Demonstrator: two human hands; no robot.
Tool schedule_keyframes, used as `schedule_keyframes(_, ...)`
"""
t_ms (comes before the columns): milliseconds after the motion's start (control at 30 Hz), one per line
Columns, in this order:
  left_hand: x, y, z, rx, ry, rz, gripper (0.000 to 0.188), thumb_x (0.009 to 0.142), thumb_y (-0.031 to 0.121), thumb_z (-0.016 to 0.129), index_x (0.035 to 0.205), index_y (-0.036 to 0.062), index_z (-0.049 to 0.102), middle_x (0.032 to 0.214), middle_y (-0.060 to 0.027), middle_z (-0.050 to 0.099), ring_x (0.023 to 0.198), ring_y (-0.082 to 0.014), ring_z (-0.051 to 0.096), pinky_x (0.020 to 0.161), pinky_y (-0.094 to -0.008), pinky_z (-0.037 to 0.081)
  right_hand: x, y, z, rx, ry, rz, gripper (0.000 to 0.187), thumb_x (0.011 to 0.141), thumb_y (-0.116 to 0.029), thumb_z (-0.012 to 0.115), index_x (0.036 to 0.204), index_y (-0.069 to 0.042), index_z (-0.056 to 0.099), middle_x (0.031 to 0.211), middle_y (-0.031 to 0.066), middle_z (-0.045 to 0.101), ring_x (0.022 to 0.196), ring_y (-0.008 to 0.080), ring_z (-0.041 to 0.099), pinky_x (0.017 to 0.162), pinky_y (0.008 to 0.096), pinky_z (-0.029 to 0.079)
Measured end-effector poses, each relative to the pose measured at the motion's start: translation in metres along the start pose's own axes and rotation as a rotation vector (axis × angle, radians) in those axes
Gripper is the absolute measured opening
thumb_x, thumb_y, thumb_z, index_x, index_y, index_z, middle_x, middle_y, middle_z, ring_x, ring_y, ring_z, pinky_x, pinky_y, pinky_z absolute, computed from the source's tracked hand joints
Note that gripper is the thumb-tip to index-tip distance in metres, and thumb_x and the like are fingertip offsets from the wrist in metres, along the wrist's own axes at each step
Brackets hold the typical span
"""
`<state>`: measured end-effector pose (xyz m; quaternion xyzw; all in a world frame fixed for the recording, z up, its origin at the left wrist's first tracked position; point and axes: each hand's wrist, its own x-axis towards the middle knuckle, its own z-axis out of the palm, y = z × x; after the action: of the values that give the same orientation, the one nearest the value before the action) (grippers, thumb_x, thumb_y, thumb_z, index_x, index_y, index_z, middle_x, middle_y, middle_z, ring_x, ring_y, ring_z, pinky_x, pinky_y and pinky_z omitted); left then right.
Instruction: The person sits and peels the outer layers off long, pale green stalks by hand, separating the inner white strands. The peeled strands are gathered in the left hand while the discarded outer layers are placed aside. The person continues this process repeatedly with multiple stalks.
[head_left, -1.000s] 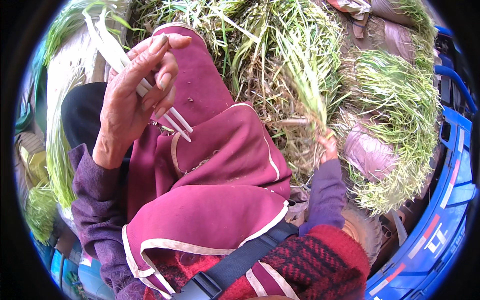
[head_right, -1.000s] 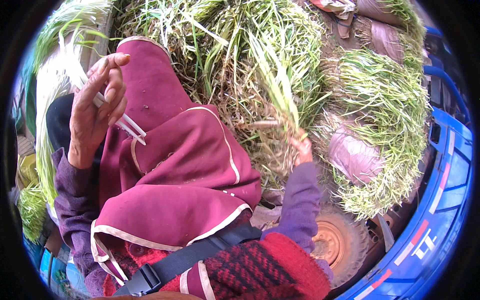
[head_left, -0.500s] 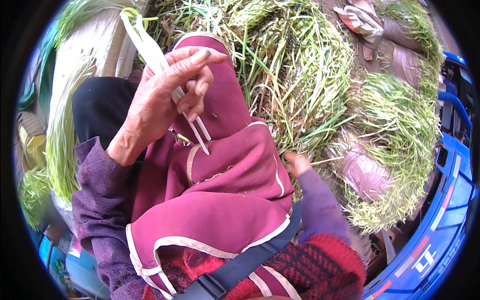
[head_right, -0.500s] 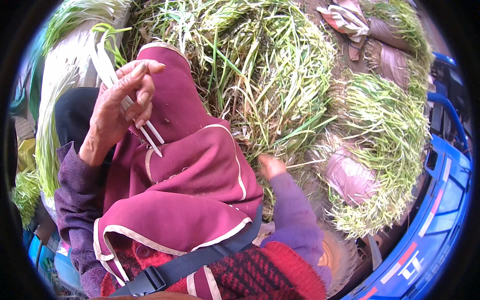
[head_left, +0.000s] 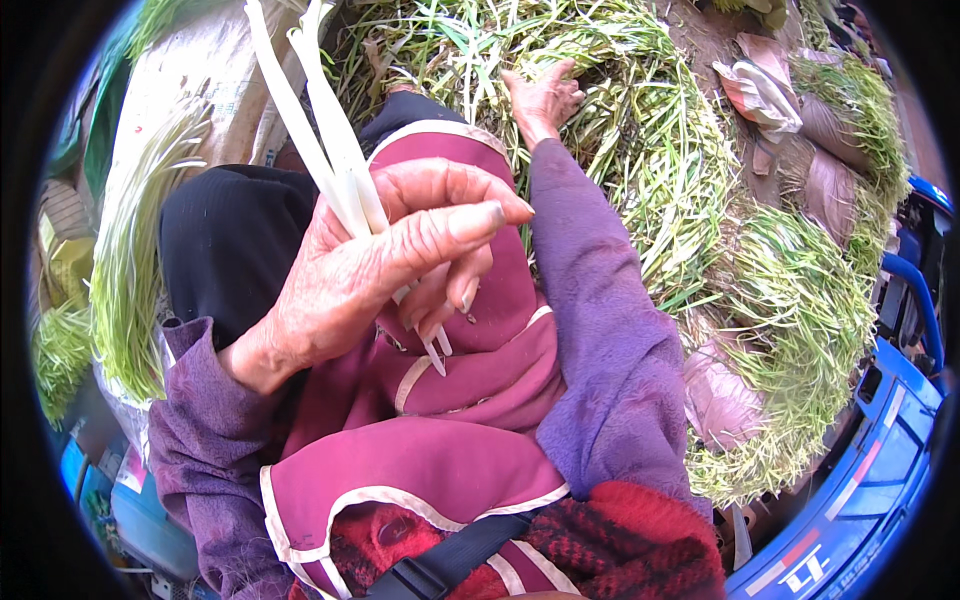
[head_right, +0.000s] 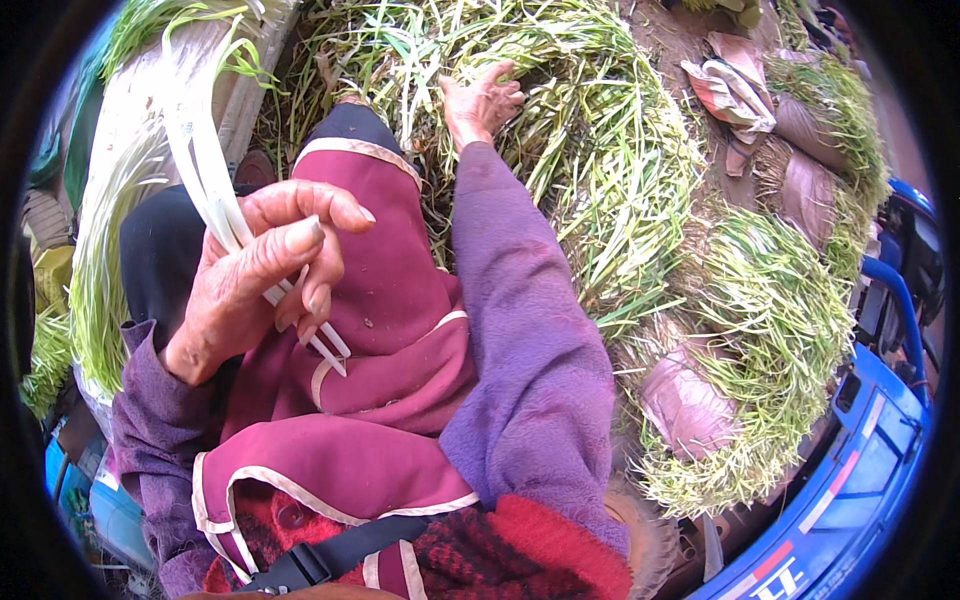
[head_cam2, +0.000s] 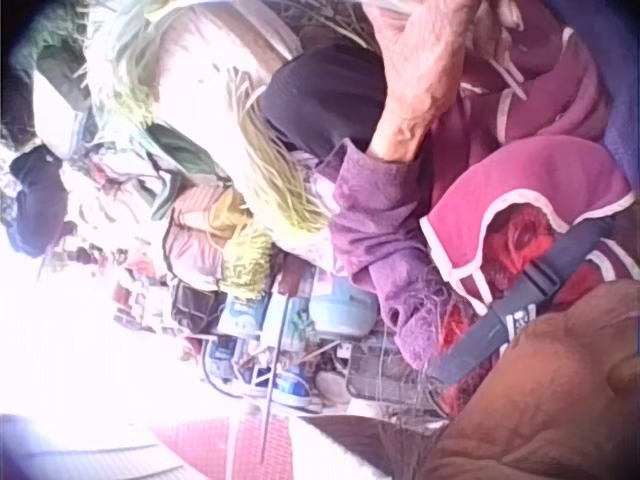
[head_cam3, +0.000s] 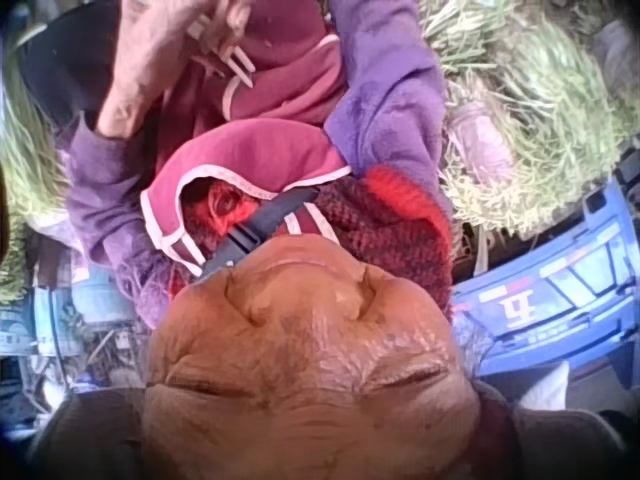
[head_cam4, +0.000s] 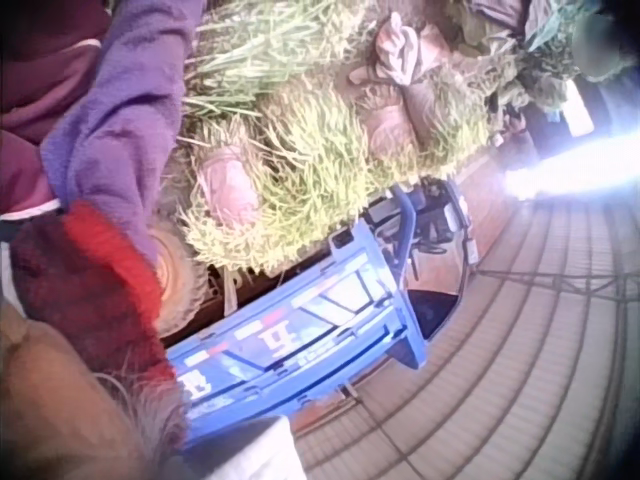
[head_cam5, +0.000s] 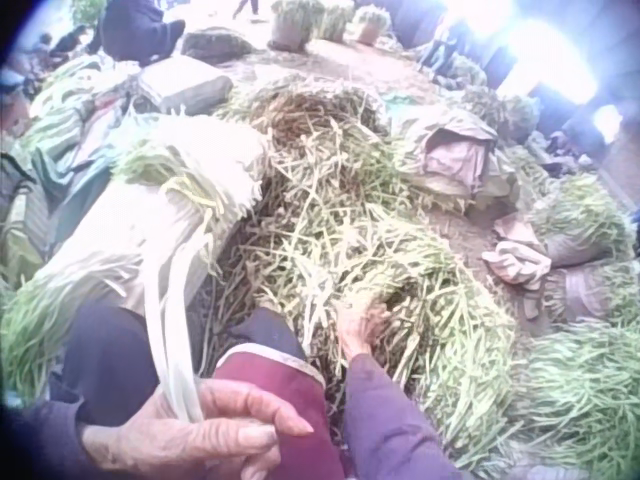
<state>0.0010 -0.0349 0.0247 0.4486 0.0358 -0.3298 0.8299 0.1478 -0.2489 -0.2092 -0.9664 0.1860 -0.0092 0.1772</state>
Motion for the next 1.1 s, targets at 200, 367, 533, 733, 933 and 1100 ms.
schedule_keyframes(200, -0.005, 0.005, -0.006, -0.058, 0.009, -0.025, 0.035, 0.089, 0.027, 0.055, 0.105, -0.0040, 0.054, 0.061, -0.0029, 0.053, 0.046, -0.0058, 0.049, 0.038, -0.0175, 0.037, 0.002, 0.018, 0.003, 0.483, 0.099, 0.054, 0.096, 0.063, -0.006, 0.073, 0.138, -0.021, 0.014, 0.117, 0.0238, 0.032, 0.105, 0.0284, 0.045, 0.087, 0.0404, 0.046)
schedule_keyframes(367, -0.016, 0.007, -0.012, -0.078, 0.012, 0.001, 0.035, 0.088, 0.028, 0.057, 0.104, -0.0034, 0.055, 0.060, -0.0022, 0.053, 0.047, -0.0057, 0.050, 0.039, -0.0173, 0.037, -0.001, 0.060, -0.018, 1.033, 0.113, 0.151, 0.070, 0.057, 0.015, 0.060, 0.118, -0.003, 0.032, 0.096, 0.0109, 0.054, 0.084, 0.0229, 0.057, 0.071, 0.0359, 0.049)
schedule_keyframes(533, -0.020, 0.009, -0.014, -0.084, 0.018, -0.013, 0.034, 0.087, 0.026, 0.057, 0.104, -0.0035, 0.055, 0.059, -0.0026, 0.053, 0.048, -0.0060, 0.050, 0.039, -0.0177, 0.038, -0.010, 0.086, -0.066, 1.243, -0.007, 0.249, 0.083, 0.060, 0.021, 0.058, 0.133, 0.000, 0.025, 0.097, 0.0203, 0.058, 0.076, 0.0269, 0.061, 0.061, 0.0335, 0.055)
schedule_keyframes(733, -0.017, 0.008, -0.007, -0.131, 0.004, -0.034, 0.032, 0.087, 0.023, 0.056, 0.103, -0.0046, 0.054, 0.058, -0.0036, 0.053, 0.048, -0.0074, 0.051, 0.039, -0.0187, 0.038, -0.009, 0.159, -0.161, 1.069, 0.060, 0.127, 0.086, 0.058, 0.017, 0.061, 0.134, 0.001, 0.024, 0.104, 0.0232, 0.053, 0.078, 0.0255, 0.061, 0.062, 0.0316, 0.055)
schedule_keyframes(933, -0.009, 0.001, 0.002, -0.064, -0.005, -0.035, 0.033, 0.088, 0.025, 0.055, 0.103, -0.0044, 0.054, 0.058, -0.0021, 0.052, 0.045, -0.0072, 0.049, 0.038, -0.0179, 0.037, -0.027, 0.213, -0.120, 0.675, -0.071, 0.333, 0.082, 0.061, 0.004, 0.071, 0.131, 0.001, 0.029, 0.112, 0.0269, 0.051, 0.094, 0.0286, 0.058, 0.080, 0.0355, 0.050)
schedule_keyframes(1100, 0.000, -0.006, 0.005, -0.068, -0.012, -0.017, 0.031, 0.089, 0.024, 0.053, 0.103, -0.0043, 0.053, 0.057, -0.0013, 0.050, 0.042, -0.0067, 0.045, 0.038, -0.0181, 0.036, -0.030, 0.168, -0.123, 0.304, 0.219, 0.025, 0.062, 0.068, -0.004, 0.071, 0.124, -0.006, 0.044, 0.123, 0.0219, 0.048, 0.111, 0.0339, 0.049, 0.094, 0.0445, 0.043)
